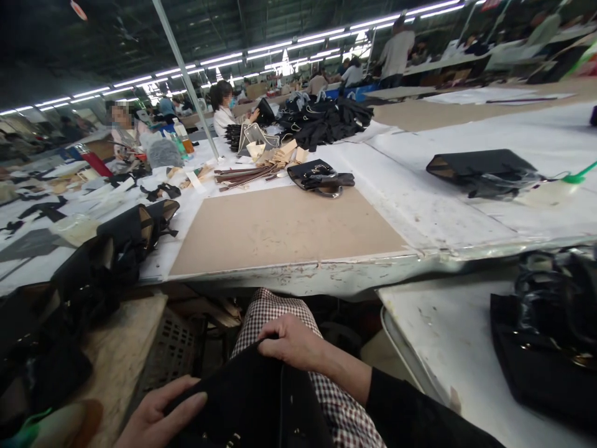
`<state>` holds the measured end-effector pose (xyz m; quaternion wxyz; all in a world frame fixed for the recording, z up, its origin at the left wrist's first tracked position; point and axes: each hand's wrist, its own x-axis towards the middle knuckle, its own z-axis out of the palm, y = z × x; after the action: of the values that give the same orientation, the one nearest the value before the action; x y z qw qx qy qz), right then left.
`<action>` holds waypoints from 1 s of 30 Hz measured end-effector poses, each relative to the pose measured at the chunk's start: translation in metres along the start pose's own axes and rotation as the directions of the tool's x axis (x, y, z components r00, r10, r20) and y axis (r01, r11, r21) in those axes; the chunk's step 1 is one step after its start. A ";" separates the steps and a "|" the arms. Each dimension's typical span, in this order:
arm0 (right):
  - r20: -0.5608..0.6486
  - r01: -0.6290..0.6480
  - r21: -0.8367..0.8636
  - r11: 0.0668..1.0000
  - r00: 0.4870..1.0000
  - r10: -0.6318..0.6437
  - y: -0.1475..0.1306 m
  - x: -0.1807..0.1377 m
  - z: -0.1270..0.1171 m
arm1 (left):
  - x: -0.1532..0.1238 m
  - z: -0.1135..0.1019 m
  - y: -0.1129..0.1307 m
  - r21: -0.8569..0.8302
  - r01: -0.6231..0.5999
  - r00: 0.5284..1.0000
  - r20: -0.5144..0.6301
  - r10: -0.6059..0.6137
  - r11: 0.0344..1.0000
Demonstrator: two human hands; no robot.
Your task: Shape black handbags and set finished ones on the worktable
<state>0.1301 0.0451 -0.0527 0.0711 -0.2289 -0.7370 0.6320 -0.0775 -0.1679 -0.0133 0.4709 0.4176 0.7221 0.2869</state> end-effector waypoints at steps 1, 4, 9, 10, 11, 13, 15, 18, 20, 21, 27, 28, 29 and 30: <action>-0.003 -0.014 0.016 1.000 1.000 0.014 -0.001 0.000 0.001 | -0.001 -0.003 0.002 0.037 -0.014 1.000 0.012 0.014 0.999; 0.035 -0.059 0.093 0.994 0.998 0.056 -0.003 -0.002 0.000 | -0.004 -0.011 0.005 0.100 -0.031 0.997 0.079 0.024 0.995; 0.051 -0.060 0.101 0.993 0.997 0.056 -0.003 -0.007 -0.009 | -0.009 -0.005 0.001 0.087 -0.011 1.000 0.030 0.009 0.996; 0.049 -0.068 0.085 0.994 0.997 0.065 -0.003 -0.008 -0.012 | -0.009 -0.002 0.003 0.114 -0.018 1.000 -0.011 0.019 0.993; 0.050 -0.072 0.071 0.995 0.996 0.069 -0.004 -0.009 -0.014 | -0.009 0.001 0.005 0.140 -0.026 0.998 -0.055 0.034 0.990; 0.045 -0.063 0.072 0.995 0.997 0.060 -0.007 -0.012 -0.020 | -0.009 0.006 0.015 0.164 -0.039 0.990 -0.129 0.060 0.986; 0.008 -0.040 0.113 0.993 0.999 0.039 -0.010 -0.019 -0.029 | -0.008 0.008 0.031 0.145 -0.035 0.983 -0.176 0.061 0.989; -0.110 -0.034 0.246 0.969 0.992 0.062 -0.012 -0.037 -0.041 | -0.008 0.006 0.061 0.178 -0.065 0.970 -0.221 0.104 0.982; -0.149 -0.008 0.384 0.923 0.986 0.071 -0.009 -0.052 -0.046 | -0.008 0.004 0.083 0.282 -0.127 0.952 -0.233 0.197 0.951; -0.164 0.008 0.448 0.894 0.984 0.073 -0.007 -0.060 -0.047 | -0.009 0.003 0.093 0.349 -0.163 0.939 -0.234 0.254 0.923; -0.290 0.113 0.470 0.876 0.957 0.032 -0.003 -0.108 -0.028 | -0.007 0.008 0.131 0.659 -0.281 0.826 -0.204 0.525 0.698; -0.306 0.137 0.430 0.893 0.952 0.001 -0.004 -0.114 -0.022 | -0.006 0.010 0.133 0.672 -0.293 0.818 -0.193 0.542 0.681; -0.324 0.159 0.390 0.907 0.946 -0.026 -0.007 -0.119 -0.016 | -0.006 0.011 0.135 0.675 -0.300 0.814 -0.187 0.550 0.674; -0.341 0.177 0.358 0.917 0.939 -0.048 -0.009 -0.122 -0.011 | -0.006 0.011 0.136 0.670 -0.301 0.813 -0.193 0.550 0.679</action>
<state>0.2405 0.0015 -0.0197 0.2718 -0.2683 -0.5892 0.7121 -0.0208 -0.1067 0.0943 0.0794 0.6422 0.7311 0.2164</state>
